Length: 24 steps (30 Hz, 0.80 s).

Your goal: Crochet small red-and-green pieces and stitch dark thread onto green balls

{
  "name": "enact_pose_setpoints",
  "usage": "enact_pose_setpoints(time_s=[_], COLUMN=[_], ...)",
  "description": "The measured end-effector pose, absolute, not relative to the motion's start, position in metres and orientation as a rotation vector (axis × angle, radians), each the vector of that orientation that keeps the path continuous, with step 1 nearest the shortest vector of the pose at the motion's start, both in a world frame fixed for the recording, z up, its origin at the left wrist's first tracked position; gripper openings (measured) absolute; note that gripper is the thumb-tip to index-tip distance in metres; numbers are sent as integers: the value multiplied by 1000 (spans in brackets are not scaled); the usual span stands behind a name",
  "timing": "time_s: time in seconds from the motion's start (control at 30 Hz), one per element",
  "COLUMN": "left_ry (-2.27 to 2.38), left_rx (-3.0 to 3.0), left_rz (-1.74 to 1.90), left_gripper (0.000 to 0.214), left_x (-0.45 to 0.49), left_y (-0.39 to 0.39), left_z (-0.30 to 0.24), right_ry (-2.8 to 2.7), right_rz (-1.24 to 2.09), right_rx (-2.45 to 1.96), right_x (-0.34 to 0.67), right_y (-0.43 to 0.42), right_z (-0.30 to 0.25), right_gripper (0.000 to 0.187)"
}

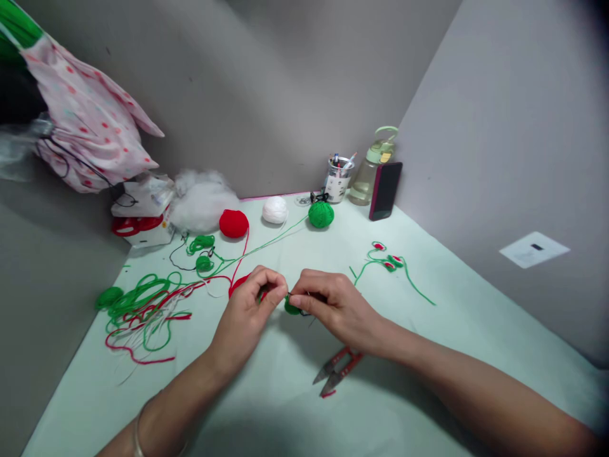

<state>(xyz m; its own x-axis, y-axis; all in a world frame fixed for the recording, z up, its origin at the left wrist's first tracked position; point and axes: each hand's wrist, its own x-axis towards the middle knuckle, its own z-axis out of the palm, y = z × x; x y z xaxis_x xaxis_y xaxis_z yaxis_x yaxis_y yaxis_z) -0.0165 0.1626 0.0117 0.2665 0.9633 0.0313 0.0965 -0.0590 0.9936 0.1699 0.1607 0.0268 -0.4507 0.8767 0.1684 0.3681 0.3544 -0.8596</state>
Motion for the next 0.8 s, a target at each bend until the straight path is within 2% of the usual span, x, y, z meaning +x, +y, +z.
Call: enact_pose_setpoints(time_s=[0.13, 0.27, 0.43, 0.67, 0.8], left_ry=[967, 1004, 970, 1006, 1030], left_rx=[1238, 1285, 1351, 1336, 1374], left_rz=[933, 906, 827, 879, 876], left_gripper=[19, 22, 14, 18, 18], left_x=[-17, -18, -20, -19, -17], left_y=[166, 168, 169, 167, 165], left_z=[4, 8, 14, 15, 15], right_ry=[-1834, -1734, -1748, -1804, -1860], right_rz=[1258, 1397, 1316, 968, 930], right_rx=[-1110, -1147, -1186, -1262, -1232], right_x=[173, 178, 179, 178, 179], right_y=[162, 166, 169, 169, 170], right_z=[29, 31, 32, 35, 36], right_gripper=[22, 22, 24, 13, 13])
